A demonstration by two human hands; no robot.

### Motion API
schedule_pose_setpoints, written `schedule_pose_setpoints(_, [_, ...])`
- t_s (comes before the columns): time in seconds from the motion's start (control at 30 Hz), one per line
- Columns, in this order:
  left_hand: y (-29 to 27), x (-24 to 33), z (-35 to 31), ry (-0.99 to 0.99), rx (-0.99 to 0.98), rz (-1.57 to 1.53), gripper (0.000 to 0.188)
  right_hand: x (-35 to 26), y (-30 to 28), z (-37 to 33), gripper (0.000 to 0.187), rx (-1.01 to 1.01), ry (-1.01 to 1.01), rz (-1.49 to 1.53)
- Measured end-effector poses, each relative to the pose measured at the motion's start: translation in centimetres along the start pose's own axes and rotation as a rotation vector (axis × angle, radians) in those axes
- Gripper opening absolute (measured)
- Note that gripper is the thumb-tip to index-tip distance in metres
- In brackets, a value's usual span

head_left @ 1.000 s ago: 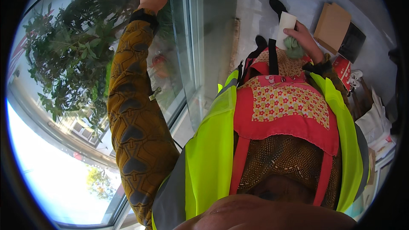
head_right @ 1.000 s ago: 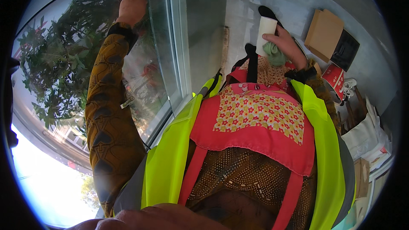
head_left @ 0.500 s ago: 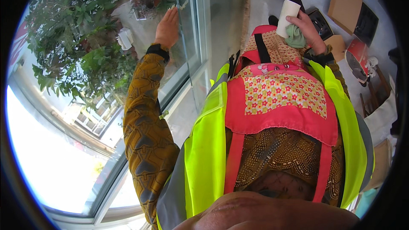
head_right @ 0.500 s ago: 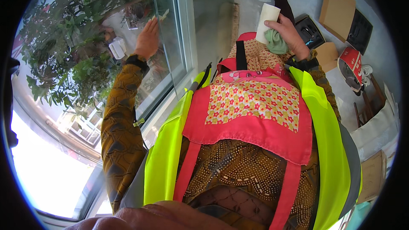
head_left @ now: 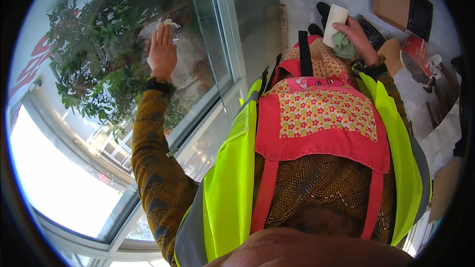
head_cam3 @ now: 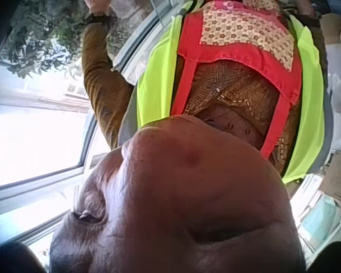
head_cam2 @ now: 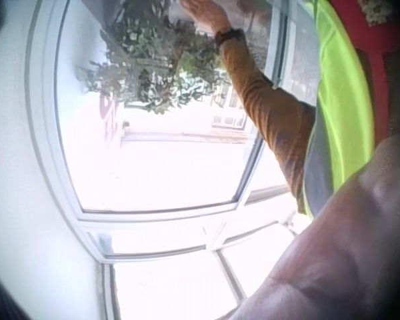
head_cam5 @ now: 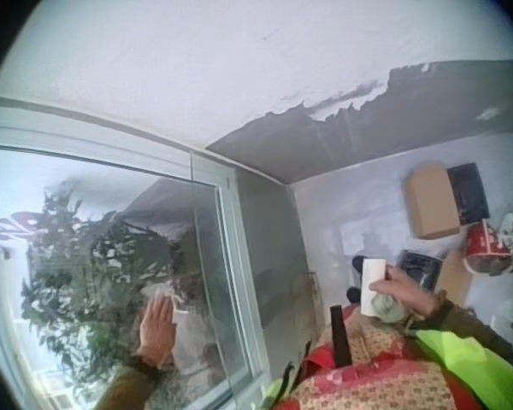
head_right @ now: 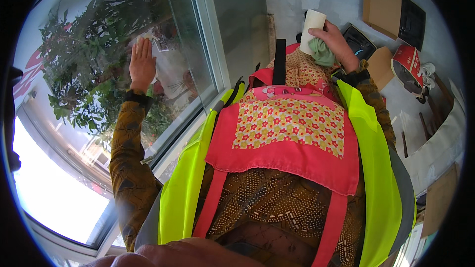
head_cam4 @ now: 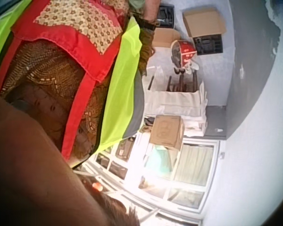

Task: The person wipes a large glass window with a cloth, moving from the upper sections downward and across the surface. They hold a roll of paper towels in the other hand and occasionally switch hands while continuing to wipe different areas of the window.

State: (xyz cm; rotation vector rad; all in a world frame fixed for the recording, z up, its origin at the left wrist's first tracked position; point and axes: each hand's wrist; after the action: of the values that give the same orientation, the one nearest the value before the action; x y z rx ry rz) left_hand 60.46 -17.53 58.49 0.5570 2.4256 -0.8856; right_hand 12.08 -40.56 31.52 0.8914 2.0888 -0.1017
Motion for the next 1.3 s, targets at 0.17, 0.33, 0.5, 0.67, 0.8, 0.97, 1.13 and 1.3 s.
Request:
schedule_pose_setpoints(0.17, [-4.7,-7.1,12.3,-0.138,0.138,0.152,0.063,-1.0,-2.1,-0.7,0.047,0.083,0.065,0.069])
schedule_pose_setpoints(0.33, [-0.3,-2.7,10.1,-0.039,0.037,0.181,0.064,-2.3,-1.6,-0.6,0.048,0.093,0.174,0.092])
schedule_pose_setpoints(0.5, [7.6,9.4,-5.7,0.259,-0.370,-0.140,0.064,-1.9,-0.3,0.0,0.045,0.059,0.090,0.065])
schedule_pose_setpoints(0.67, [7.7,10.4,-15.2,0.359,-0.456,-0.138,0.064,-0.9,1.0,-0.3,0.050,-0.030,0.136,0.132])
schedule_pose_setpoints(0.8, [0.4,2.2,-5.9,0.117,-0.301,0.029,0.065,-0.6,1.1,-0.5,0.049,-0.003,0.112,0.119])
schedule_pose_setpoints(0.97, [-8.2,-11.5,11.2,-0.335,0.089,0.385,0.062,0.0,0.0,-0.6,0.055,0.017,0.184,0.067])
schedule_pose_setpoints(1.13, [-6.2,-9.6,13.5,-0.314,0.080,0.422,0.062,0.4,-0.4,-0.4,0.053,0.090,0.201,0.085])
schedule_pose_setpoints(1.3, [1.2,3.8,4.7,0.052,-0.202,0.018,0.063,0.2,-0.2,0.1,0.052,-0.003,0.237,0.117])
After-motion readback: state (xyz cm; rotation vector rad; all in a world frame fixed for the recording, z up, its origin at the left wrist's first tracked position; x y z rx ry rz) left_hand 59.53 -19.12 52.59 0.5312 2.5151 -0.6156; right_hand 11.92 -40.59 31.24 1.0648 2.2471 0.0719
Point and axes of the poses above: each hand's wrist, its own z-axis towards the middle knuckle, its own y-axis out of the palm, x = y × z, and after that the axes turned 7 degrees about -z, right-handed
